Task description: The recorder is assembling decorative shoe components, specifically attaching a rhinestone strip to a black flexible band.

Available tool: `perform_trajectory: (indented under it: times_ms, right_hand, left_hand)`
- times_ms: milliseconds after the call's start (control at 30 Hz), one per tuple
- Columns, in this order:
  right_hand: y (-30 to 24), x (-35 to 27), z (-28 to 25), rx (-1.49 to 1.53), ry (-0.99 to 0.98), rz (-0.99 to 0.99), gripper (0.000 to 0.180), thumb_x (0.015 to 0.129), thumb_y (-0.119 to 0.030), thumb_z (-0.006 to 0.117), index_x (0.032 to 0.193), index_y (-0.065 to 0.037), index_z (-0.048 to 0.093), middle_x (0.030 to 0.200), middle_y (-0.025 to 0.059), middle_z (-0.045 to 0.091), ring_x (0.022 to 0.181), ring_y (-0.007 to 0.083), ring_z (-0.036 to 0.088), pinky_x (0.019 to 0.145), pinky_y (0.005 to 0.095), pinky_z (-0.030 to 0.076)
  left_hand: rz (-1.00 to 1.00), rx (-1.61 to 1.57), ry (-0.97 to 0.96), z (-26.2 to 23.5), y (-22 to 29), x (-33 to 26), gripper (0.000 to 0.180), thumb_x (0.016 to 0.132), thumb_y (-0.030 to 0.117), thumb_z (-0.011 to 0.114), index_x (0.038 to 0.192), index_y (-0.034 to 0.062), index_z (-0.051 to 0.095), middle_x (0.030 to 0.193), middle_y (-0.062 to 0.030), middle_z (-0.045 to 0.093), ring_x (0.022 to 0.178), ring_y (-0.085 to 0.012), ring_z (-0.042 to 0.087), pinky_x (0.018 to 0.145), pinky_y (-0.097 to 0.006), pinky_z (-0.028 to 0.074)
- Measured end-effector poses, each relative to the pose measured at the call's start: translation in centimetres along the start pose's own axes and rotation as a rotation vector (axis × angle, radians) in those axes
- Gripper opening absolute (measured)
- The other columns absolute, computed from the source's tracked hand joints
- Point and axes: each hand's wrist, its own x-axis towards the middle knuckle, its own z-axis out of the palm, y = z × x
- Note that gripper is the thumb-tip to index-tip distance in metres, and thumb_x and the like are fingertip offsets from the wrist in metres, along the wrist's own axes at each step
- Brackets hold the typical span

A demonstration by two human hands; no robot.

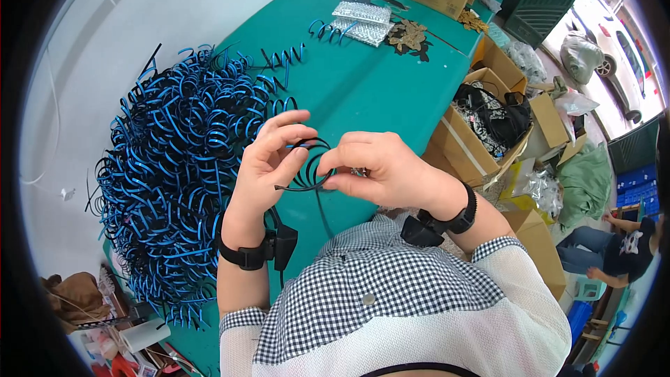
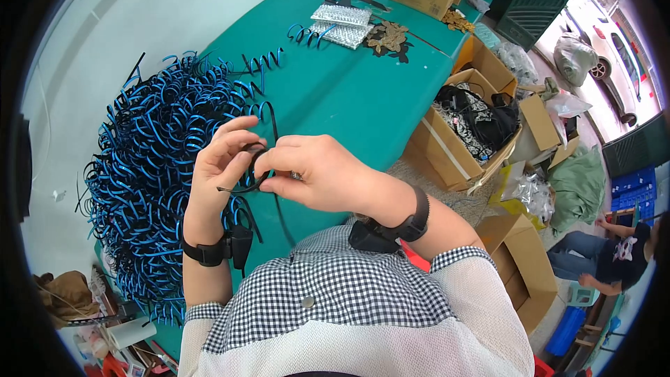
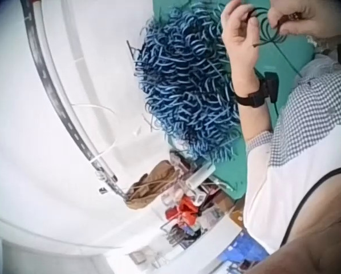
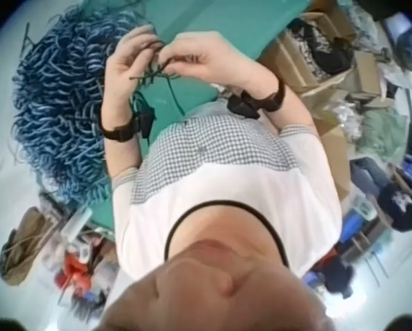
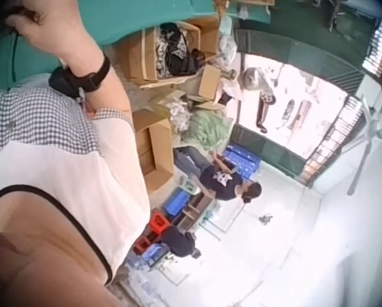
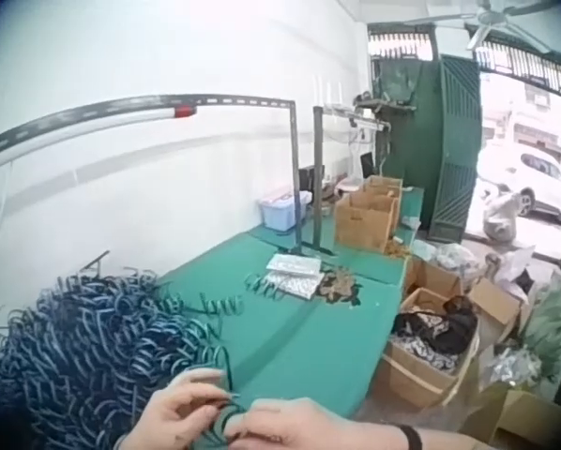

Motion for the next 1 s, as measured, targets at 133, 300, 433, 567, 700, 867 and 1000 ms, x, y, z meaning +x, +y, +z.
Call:
perform_trajectory:
  times_ms: [133,300,433,567,700,867,1000]
  right_hand:
    - [0.0,-0.8,0.2,0.023,0.040,0.010,0.014,0.074,-0.011,0.066,0.087,-0.009,0.062,0.072,0.0052,0.055,0.060,0.0162,0.055,0.054,0.0276,0.045]
    - [0.2,-1.7,0.9,0.243,0.196,0.214,0.011,0.075,-0.008,0.065,0.086,-0.005,0.062,0.072,0.0023,0.057,0.062,0.0077,0.054,0.052,0.0223,0.042]
    - [0.8,-2.4,2.2,0.345,0.251,0.317,0.014,0.077,-0.008,0.067,0.090,-0.003,0.062,0.077,-0.0004,0.057,0.067,0.0038,0.050,0.055,0.0197,0.039]
    - [1.4,-2.9,3.2,0.282,0.229,0.287,0.016,0.078,-0.007,0.066,0.092,-0.001,0.061,0.080,0.0003,0.057,0.068,0.0050,0.051,0.057,0.0189,0.041]
    - [1.8,-2.9,3.1,0.438,0.187,0.284,0.018,0.079,-0.006,0.065,0.096,-0.001,0.059,0.083,0.0006,0.056,0.069,0.0045,0.051,0.055,0.0184,0.041]
    - [0.7,-2.0,2.3,0.627,0.121,0.314,0.020,0.081,-0.005,0.061,0.100,0.000,0.056,0.084,0.0009,0.056,0.067,0.0026,0.050,0.053,0.0163,0.039]
    - [0.8,-1.2,1.8,0.636,0.057,0.274,0.028,0.079,-0.002,0.057,0.107,-0.001,0.054,0.088,0.0034,0.055,0.070,0.0037,0.051,0.057,0.0180,0.042]
  left_hand:
    - [-0.005,-0.191,0.187,-0.3,-0.2,-0.4,0.042,0.082,0.002,0.049,0.124,0.0027,0.046,0.135,-0.0121,0.037,0.122,-0.0223,0.039,0.094,-0.036,0.040]
    - [-0.110,0.044,0.497,-1.7,0.6,-2.2,0.027,0.085,0.006,0.051,0.111,-0.0023,0.055,0.103,-0.0096,0.058,0.084,-0.0114,0.054,0.070,-0.024,0.043]
    - [-0.289,-0.250,0.433,1.7,3.1,-4.2,0.024,0.086,0.008,0.055,0.107,-0.0020,0.057,0.090,-0.0070,0.063,0.060,-0.0057,0.054,0.043,-0.016,0.035]
    - [-0.409,-0.392,0.485,2.7,2.5,-4.3,0.025,0.086,0.009,0.053,0.108,-0.0024,0.056,0.092,-0.0107,0.062,0.058,-0.0082,0.055,0.041,-0.016,0.033]
    - [-0.350,-0.472,0.397,2.6,1.8,-5.1,0.020,0.087,0.012,0.055,0.101,-0.0013,0.058,0.088,-0.0107,0.063,0.059,-0.0101,0.056,0.043,-0.018,0.037]
    - [-0.279,-0.474,0.375,3.0,2.5,-5.3,0.018,0.087,0.013,0.054,0.097,-0.0015,0.058,0.091,-0.0133,0.063,0.062,-0.0130,0.061,0.045,-0.019,0.043]
    - [-0.234,-0.469,0.376,2.9,3.5,-5.1,0.017,0.089,0.009,0.048,0.099,-0.0018,0.056,0.095,-0.0160,0.063,0.068,-0.0178,0.065,0.049,-0.021,0.050]
